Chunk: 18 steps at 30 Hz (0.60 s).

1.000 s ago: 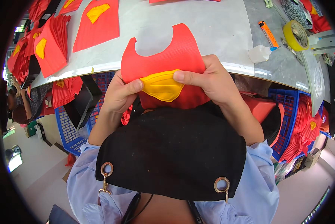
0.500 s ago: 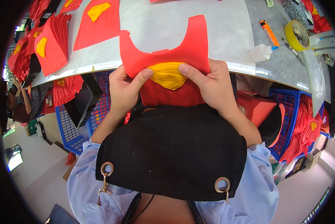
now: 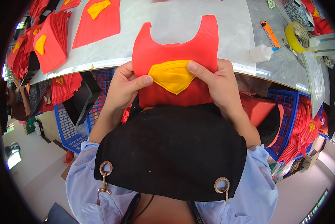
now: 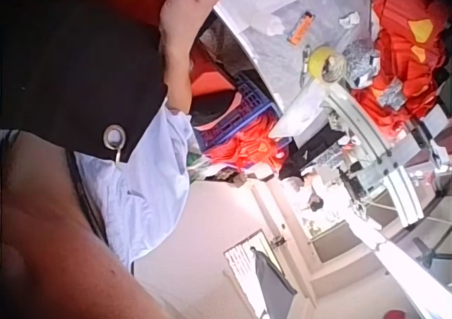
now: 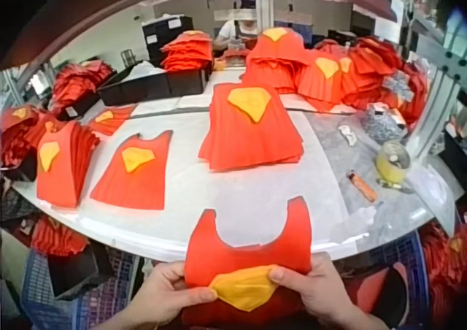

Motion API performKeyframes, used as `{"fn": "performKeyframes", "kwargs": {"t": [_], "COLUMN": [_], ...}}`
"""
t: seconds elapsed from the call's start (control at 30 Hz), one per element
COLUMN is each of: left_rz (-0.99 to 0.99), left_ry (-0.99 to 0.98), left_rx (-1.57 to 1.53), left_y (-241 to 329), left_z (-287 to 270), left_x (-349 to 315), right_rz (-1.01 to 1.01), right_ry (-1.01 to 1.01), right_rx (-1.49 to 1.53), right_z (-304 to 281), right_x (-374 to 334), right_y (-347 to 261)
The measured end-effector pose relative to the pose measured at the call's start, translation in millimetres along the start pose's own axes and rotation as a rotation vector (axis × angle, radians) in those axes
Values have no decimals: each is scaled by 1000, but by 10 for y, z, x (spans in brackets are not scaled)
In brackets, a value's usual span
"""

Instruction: Applying glue to yellow felt emblems and attaching them to red fabric bibs.

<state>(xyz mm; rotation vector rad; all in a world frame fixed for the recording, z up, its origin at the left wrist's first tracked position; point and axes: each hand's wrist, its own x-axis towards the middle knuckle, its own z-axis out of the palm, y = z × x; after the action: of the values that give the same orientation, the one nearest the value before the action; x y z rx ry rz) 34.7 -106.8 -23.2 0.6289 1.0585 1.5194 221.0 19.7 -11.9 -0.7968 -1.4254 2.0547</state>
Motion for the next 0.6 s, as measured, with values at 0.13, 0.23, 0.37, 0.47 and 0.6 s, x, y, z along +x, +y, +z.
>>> {"fn": "performKeyframes", "kwargs": {"t": [0.13, 0.23, 0.37, 0.47, 0.6], "left_rz": [30, 199, 345, 202, 8], "left_ry": [-79, -18, 47, 6, -29], "left_rx": [-26, 73, 330, 162, 9], "left_y": [-33, -54, -92, -22, 55], "left_z": [-13, 66, 69, 72, 38], "left_x": [-15, -39, -75, -58, -11], "right_rz": [26, 30, 27, 30, 32], "right_ry": [-28, -28, -25, -11, -28], "right_rx": [28, 22, 10, 33, 29], "right_z": [0, -19, -13, 15, 20], "right_x": [12, 15, 14, 3, -1], "right_y": [-13, -8, 1, -3, -5]}}
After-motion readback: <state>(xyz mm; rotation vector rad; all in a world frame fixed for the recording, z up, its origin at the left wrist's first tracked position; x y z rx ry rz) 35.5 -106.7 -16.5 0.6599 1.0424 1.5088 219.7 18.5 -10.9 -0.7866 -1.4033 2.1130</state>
